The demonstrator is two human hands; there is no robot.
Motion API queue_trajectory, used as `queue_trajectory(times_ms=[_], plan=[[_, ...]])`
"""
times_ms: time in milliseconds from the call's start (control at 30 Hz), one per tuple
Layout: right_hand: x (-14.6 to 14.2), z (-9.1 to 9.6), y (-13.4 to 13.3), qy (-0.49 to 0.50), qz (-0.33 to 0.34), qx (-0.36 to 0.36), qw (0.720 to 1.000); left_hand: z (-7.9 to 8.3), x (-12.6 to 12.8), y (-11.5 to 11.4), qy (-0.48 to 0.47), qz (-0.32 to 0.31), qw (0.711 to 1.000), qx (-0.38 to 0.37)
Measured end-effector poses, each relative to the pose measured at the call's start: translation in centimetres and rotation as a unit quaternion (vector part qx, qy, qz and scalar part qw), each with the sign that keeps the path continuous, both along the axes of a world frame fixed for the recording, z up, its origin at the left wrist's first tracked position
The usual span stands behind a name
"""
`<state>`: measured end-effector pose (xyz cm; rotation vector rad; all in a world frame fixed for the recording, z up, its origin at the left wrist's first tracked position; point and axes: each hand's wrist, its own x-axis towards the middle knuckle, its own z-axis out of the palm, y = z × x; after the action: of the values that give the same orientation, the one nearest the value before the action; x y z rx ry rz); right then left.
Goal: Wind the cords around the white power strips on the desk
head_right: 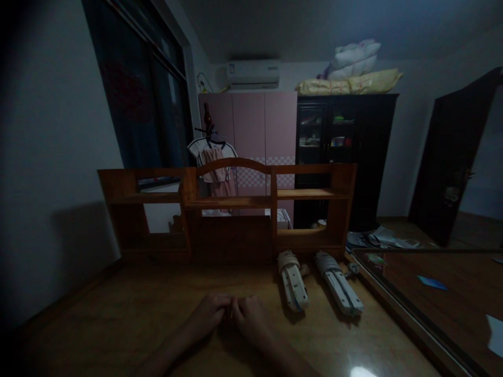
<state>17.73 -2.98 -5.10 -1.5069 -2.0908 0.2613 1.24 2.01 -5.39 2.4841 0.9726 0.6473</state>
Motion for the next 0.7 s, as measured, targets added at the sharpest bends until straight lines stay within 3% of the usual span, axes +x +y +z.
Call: queue_trajectory(times_ms=[133,233,300,367,433,500,600,700], plan=[[1.9,3.5,0.4,-0.138,-0.021,0.086,0.987,0.1,-0.3,0.0,-0.002,0.004,1.000,-0.002],[5.5,7.0,1.2,-0.104,-0.084,0.137,0.982,0.1,-0.5,0.0,-0.006,0.006,1.000,-0.004],[8.7,7.9,2.0,-0.041,-0.078,0.155,0.984,-0.1,-0.5,0.1,-0.009,0.009,1.000,-0.006],[12.0,6.9,3.1,0.027,-0.086,0.177,0.980,-0.4,-0.5,0.3,-0.010,0.010,1.000,-0.007],[14.7,4.5,4.1,0.053,-0.135,0.210,0.967,-0.6,-0.5,0.4,-0.009,0.007,1.000,-0.008],[16.5,1.5,5.0,0.075,-0.172,0.190,0.964,-0.8,-0.5,0.5,-0.004,0.000,1.000,-0.008],[17.1,-1.7,5.7,0.106,-0.205,0.128,0.965,-0.8,-0.3,0.4,0.006,-0.010,1.000,-0.006],[16.6,-2.8,5.8,0.100,-0.200,0.116,0.968,-0.7,-0.2,0.2,0.016,-0.013,1.000,0.005]])
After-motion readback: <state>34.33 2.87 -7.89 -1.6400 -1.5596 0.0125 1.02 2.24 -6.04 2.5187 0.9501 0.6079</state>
